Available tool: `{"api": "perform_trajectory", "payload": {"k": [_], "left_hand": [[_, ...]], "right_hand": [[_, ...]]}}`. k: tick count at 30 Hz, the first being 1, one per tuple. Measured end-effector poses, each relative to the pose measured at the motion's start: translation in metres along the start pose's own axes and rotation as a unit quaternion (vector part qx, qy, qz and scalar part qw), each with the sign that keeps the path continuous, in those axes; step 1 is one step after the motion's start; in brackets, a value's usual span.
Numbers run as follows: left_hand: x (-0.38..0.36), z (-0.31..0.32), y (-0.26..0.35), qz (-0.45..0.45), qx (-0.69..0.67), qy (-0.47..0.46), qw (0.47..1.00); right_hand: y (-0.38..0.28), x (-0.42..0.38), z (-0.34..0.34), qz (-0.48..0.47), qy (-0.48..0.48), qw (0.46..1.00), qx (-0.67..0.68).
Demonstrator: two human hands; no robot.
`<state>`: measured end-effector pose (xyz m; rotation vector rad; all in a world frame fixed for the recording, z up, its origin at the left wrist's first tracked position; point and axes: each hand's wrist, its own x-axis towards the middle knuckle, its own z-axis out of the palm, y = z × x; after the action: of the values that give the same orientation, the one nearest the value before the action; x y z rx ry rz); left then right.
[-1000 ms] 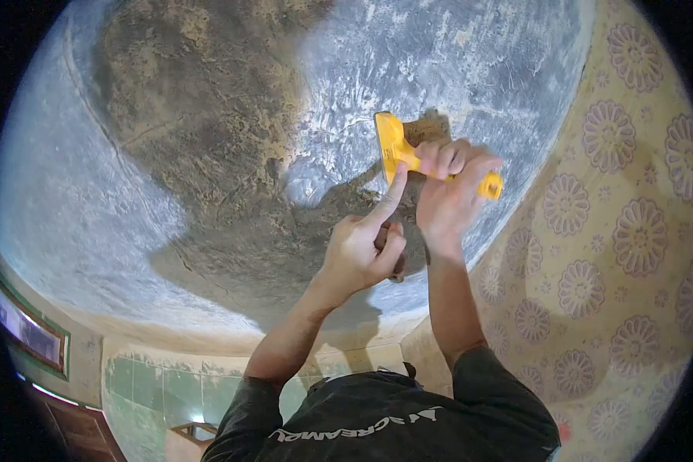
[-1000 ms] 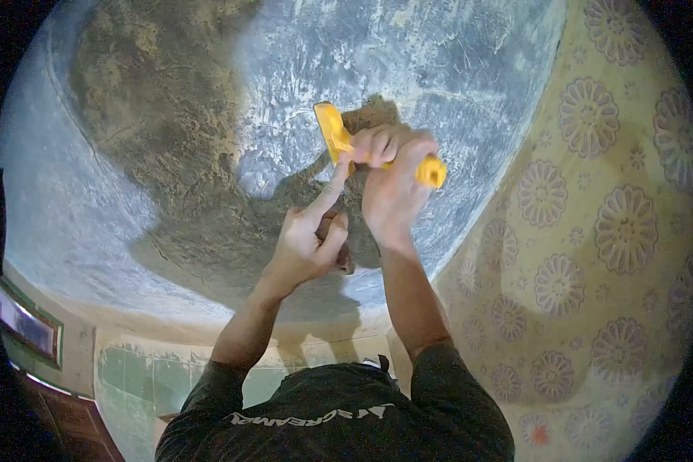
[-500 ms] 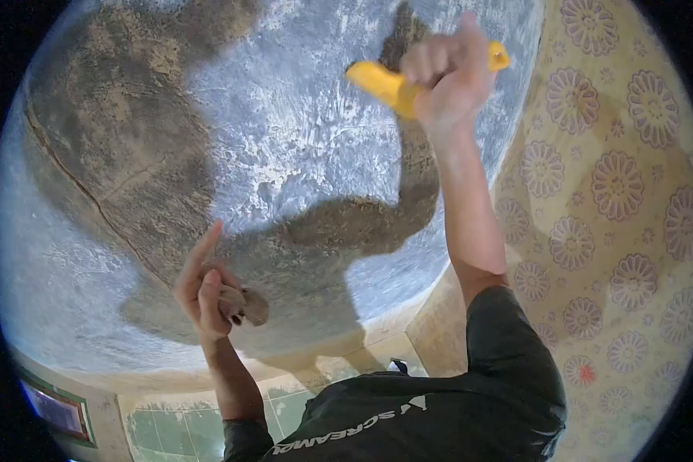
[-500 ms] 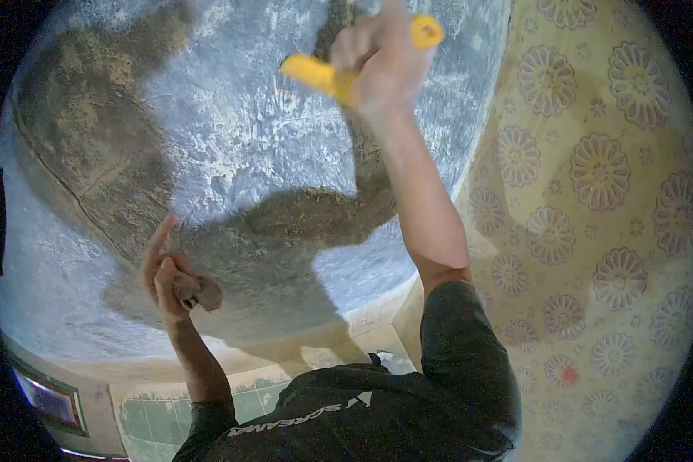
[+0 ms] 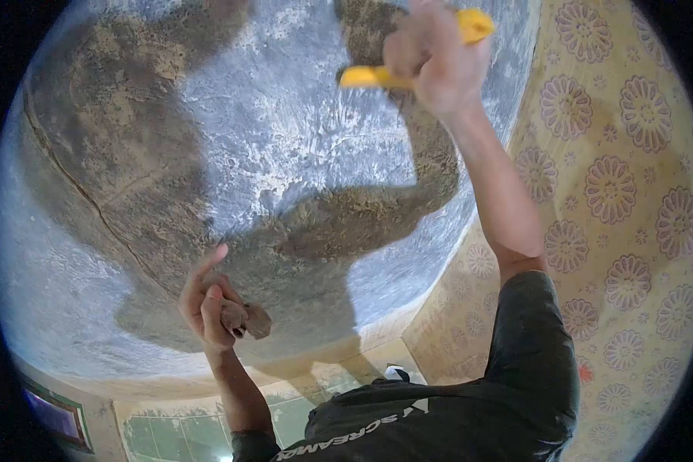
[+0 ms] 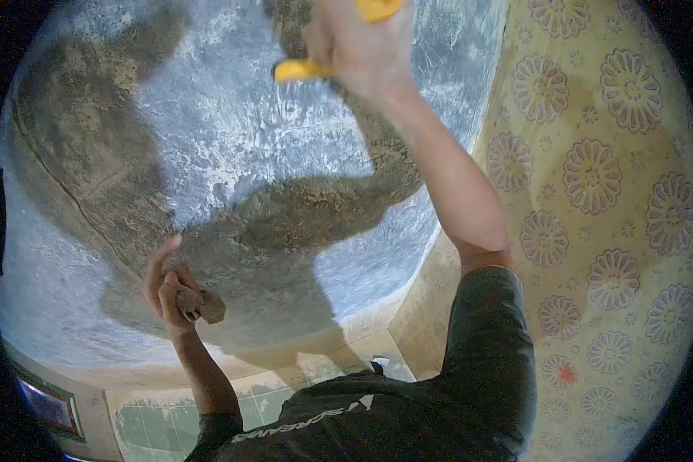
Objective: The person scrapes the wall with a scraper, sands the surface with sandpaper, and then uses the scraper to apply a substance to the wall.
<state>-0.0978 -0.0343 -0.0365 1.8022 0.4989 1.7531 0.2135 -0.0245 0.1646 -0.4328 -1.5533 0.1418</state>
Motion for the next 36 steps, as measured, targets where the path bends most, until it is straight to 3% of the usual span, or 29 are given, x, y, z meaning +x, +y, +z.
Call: {"api": "perform_trajectory", "payload": {"k": [3,5,6,7,9,10,11,13,14,15,17,18,19,22,23,25,27,29,30,33,34,36], "left_hand": [[-0.012,0.003,-0.004,-0.036,-0.01,0.008,0.999],[-0.017,0.007,-0.005,-0.045,-0.015,0.012,0.999],[-0.017,0.008,-0.005,-0.047,-0.019,0.014,0.999],[-0.015,0.011,-0.005,-0.046,-0.019,0.016,0.999],[-0.021,0.013,-0.002,-0.038,-0.02,0.008,0.999],[-0.021,0.015,-0.006,-0.037,-0.023,0.011,0.999],[-0.023,0.015,-0.01,-0.025,-0.039,0.019,0.999],[-0.024,0.018,-0.014,-0.011,-0.054,0.026,0.998],[-0.026,0.021,-0.014,-0.025,-0.048,0.016,0.998],[-0.028,0.022,-0.013,-0.04,-0.041,0.007,0.998],[-0.031,0.026,-0.012,-0.052,-0.045,0.013,0.998],[-0.031,0.029,-0.012,-0.06,-0.049,0.018,0.997],[-0.033,0.031,-0.012,-0.062,-0.049,0.02,0.997],[-0.03,0.032,-0.013,-0.066,-0.035,-0.001,0.997],[-0.034,0.03,-0.013,-0.076,-0.049,-0.003,0.996],[-0.035,0.033,-0.016,-0.084,-0.068,-0.001,0.994],[-0.036,0.034,-0.018,-0.085,-0.076,0.002,0.993],[-0.038,0.033,-0.021,-0.083,-0.075,-0.003,0.994],[-0.04,0.032,-0.021,-0.087,-0.074,-0.006,0.993],[-0.039,0.037,-0.019,-0.11,-0.106,-0.008,0.988],[-0.04,0.037,-0.019,-0.11,-0.104,-0.01,0.988],[-0.038,0.039,-0.022,-0.095,-0.092,-0.031,0.991]], "right_hand": [[0.013,0.003,-0.006,-0.072,-0.026,0.994,0.075],[0.0,-0.008,0.003,0.028,-0.044,0.995,-0.087],[0.006,0.01,-0.011,-0.052,-0.097,0.994,0.0],[0.007,0.02,-0.021,-0.053,-0.098,0.994,0.0],[0.009,0.021,-0.032,0.054,-0.185,0.98,0.049],[0.025,0.003,-0.007,-0.115,-0.167,0.979,0.034],[0.017,-0.002,-0.008,-0.113,-0.167,0.979,0.034],[-0.014,0.009,-0.003,0.012,-0.071,0.991,-0.109],[-0.015,0.019,-0.01,0.013,-0.025,0.999,-0.019],[-0.001,0.015,-0.009,0.016,-0.024,0.999,-0.019],[0.033,0.0,-0.006,-0.124,-0.143,0.982,0.009],[0.009,-0.013,-0.01,-0.126,-0.131,0.961,-0.207],[-0.001,-0.003,-0.01,-0.125,-0.133,0.961,-0.206],[-0.022,0.017,-0.002,0.003,-0.039,0.998,0.055],[-0.025,0.005,0.004,0.004,-0.038,0.998,0.054],[-0.019,-0.017,0.007,-0.049,-0.081,0.985,-0.144],[0.0,-0.008,0.0,-0.01,-0.084,0.987,-0.134],[-0.006,0.005,0.001,-0.05,-0.057,0.997,0.027],[0.0,-0.002,0.0,-0.018,-0.068,0.996,0.052],[-0.004,-0.008,0.001,-0.051,-0.056,0.995,-0.069],[-0.005,0.012,-0.006,-0.083,-0.099,0.991,-0.031],[-0.007,0.013,-0.001,-0.073,-0.081,0.994,-0.03]]}}
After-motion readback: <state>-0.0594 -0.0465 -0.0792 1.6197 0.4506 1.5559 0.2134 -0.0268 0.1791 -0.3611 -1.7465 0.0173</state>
